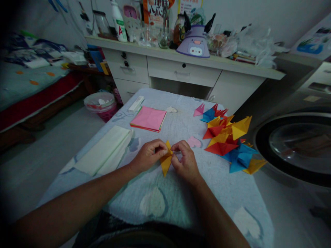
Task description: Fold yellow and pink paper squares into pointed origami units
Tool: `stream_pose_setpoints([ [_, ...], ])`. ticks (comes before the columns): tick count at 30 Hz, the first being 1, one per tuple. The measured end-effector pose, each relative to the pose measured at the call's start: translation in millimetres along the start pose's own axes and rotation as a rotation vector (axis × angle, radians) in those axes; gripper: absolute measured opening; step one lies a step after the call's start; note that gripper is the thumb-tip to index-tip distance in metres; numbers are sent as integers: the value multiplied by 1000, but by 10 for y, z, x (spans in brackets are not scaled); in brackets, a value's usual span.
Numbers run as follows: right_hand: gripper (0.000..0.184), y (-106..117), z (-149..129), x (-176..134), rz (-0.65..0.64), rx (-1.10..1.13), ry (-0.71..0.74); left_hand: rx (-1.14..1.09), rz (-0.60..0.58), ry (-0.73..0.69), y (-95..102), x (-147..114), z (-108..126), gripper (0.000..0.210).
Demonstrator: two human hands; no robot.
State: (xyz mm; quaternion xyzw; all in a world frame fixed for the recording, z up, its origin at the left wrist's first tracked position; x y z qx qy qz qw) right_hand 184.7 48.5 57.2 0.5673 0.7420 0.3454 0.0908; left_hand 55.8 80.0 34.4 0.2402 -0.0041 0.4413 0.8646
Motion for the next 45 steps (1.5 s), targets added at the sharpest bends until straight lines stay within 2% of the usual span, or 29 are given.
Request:
stream_pose_setpoints([
  [5,23,-132,125,28,-92,-55,-41,-39,-9,43,-41,9,-86,7],
  [11,3,-166,254,39,-117,-147,-51,-29,14,61,-26,19,-146,12],
  [19,5,-78,296,15,-41,48,-36,19,-26,97,-38,22,-208,12],
  [23,8,-41,253,9,-32,147,-31,-15,-28,57,-24,25,-175,10],
  [30,13,-25,180,-2,-105,292,5,-119,-2,10,32,-1,-137,13],
  [36,11,-25,234,-9,-56,316,-7,-112,-60,-43,-13,14,-85,14],
  [41,32,-140,121,11,-183,317,68,-98,-47,21,-45,-2,-148,23],
  [45,22,-212,69,29,-265,290,103,-34,26,94,-10,-44,-185,36],
])
Point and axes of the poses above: each hand's wrist, its own x-axis towards the middle knuckle, its own y-axis out of the back of the hand, z = x × y, the point moved 8 cm from there along x, towards the middle knuckle, and after that the axes turned 13 degrees about -z, right-handed, at the moved point
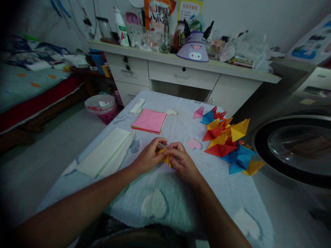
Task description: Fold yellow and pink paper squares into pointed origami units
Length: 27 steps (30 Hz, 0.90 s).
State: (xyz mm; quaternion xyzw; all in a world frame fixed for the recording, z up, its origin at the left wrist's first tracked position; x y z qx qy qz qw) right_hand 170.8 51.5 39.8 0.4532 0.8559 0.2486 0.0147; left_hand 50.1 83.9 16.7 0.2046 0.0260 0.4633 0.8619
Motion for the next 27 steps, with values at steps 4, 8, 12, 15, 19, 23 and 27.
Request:
stream_pose_setpoints([
  [4,21,-12,6,11,8,-105,-18,155,64,-21,69,-14,80,37],
  [8,25,25,-28,-3,79,-206,6,349,120,-51,142,-24,181,27],
  [12,19,131,-45,-41,169,-228,26,396,218,-119,245,-100,308,23],
  [15,13,243,-77,-89,265,-257,31,349,196,-243,235,-161,426,28],
  [19,9,364,-171,-182,423,-279,61,316,125,-341,161,-196,505,40],
  [23,5,442,-169,-288,577,-196,51,296,113,-354,131,-185,486,45],
  [27,4,400,-22,-276,537,-45,-41,244,107,-338,144,-169,463,46],
])
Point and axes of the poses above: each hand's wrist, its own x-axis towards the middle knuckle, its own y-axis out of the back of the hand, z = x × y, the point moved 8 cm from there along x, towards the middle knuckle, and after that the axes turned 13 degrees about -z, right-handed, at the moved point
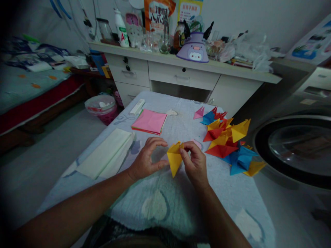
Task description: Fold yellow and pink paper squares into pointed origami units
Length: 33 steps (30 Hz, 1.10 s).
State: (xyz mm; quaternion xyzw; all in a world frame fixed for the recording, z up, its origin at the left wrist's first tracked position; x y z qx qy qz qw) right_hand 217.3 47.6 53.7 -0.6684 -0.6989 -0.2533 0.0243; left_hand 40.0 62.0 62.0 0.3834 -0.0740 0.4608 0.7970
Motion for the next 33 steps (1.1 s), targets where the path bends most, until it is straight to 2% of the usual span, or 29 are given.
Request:
stream_pose_setpoints([
  [4,6,-200,38,20,-191,-16,-55,-88,26,13,43,8,-2,39],
  [7,6,-299,12,28,-260,-62,-63,-130,43,37,63,17,-15,30],
  [11,5,-364,-5,29,-292,-87,-58,-146,69,73,79,22,-58,15],
  [19,4,-423,-19,13,-345,-127,-17,-193,63,130,56,29,-144,5],
  [29,6,-490,-88,0,-463,-233,26,-254,40,142,35,30,-208,8],
  [33,14,-482,-52,15,-466,-252,13,-283,17,157,-7,20,-217,8],
])
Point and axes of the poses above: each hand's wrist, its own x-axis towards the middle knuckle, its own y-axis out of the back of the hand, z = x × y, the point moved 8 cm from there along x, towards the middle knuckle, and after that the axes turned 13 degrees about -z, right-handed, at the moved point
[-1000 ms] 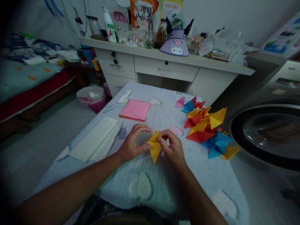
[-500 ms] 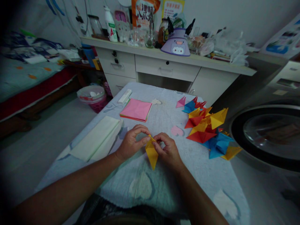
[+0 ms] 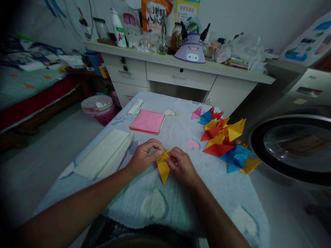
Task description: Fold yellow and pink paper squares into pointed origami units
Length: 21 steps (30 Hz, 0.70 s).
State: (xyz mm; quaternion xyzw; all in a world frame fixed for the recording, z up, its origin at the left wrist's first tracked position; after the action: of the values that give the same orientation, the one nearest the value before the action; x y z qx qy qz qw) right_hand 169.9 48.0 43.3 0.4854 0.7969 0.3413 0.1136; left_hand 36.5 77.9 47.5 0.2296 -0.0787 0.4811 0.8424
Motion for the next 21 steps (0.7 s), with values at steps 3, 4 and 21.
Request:
stream_pose_setpoints([
  [3,13,139,-57,-28,53,-68,10,-42,15,17,-2,-25,-23,32],
  [4,12,222,-93,-56,88,-111,9,-55,21,18,1,-34,-29,40],
  [21,22,1731,191,-1724,848,-721,-567,33,-26,78,-52,-44,-124,40],
])
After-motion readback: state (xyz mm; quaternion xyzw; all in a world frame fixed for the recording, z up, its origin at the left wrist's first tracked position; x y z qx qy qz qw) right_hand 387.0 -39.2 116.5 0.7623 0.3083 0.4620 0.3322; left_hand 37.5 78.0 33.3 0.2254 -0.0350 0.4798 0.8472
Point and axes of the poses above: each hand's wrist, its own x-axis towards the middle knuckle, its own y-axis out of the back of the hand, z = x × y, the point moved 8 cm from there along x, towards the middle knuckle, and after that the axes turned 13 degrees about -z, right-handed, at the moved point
